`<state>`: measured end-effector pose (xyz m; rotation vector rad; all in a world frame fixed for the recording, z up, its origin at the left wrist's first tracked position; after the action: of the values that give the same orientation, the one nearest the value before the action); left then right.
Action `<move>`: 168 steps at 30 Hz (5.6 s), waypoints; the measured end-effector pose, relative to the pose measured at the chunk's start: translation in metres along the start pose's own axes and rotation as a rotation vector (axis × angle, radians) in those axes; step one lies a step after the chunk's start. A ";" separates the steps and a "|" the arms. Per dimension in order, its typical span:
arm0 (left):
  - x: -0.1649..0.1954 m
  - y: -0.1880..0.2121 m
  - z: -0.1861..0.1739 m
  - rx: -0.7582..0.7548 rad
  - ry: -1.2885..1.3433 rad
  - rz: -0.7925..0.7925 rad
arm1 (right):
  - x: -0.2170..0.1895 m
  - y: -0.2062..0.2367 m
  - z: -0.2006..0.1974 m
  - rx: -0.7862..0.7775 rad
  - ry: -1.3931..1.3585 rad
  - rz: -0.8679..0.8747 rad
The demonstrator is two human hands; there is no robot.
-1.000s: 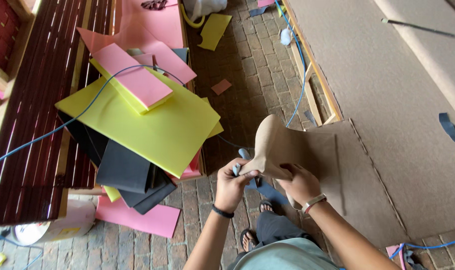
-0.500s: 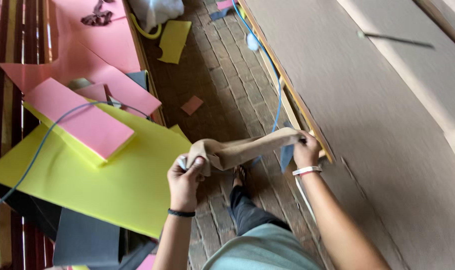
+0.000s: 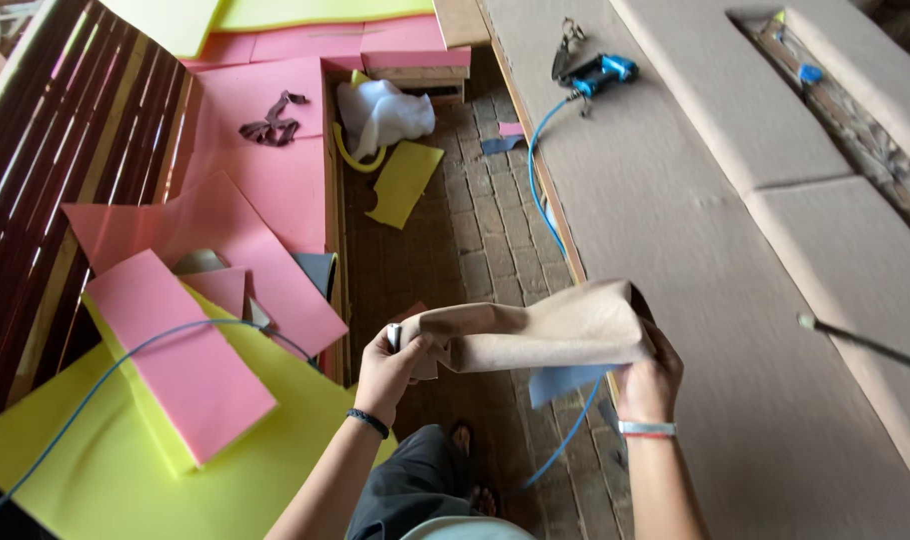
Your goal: The person stretches brown fabric over foam-covered wooden furniture panels and staples it in place using a pneumatic nail gun, working along the edges. They then trim off excess fabric with scissors, reposition the panels, and continue stapling new sections of fabric.
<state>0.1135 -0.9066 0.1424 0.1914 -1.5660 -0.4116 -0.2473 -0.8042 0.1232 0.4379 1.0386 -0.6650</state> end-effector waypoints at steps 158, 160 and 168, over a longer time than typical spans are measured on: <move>0.283 -1.152 0.166 -1.350 -0.216 -0.343 | 0.337 -0.918 0.554 0.544 -0.335 0.127; 0.284 -1.162 0.185 -1.260 0.167 -0.461 | 0.395 -0.903 0.597 0.505 -0.507 0.294; 0.267 -1.254 0.188 -0.541 0.195 -0.084 | 0.449 -0.851 0.586 0.779 -0.705 0.465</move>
<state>-0.2505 -2.1309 -0.0775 -0.1192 -1.2100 -0.8402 -0.3034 -1.9179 -0.0344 0.9928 -0.0380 -0.7051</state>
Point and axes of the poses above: each hand's wrist, its own y-axis away from the middle knuckle, its own z-axis out of the palm, x = y × z, the point moved 5 cm from there along -y, towards the middle knuckle, and after that the axes turned 3 degrees about -x, right-handed, at the moved point
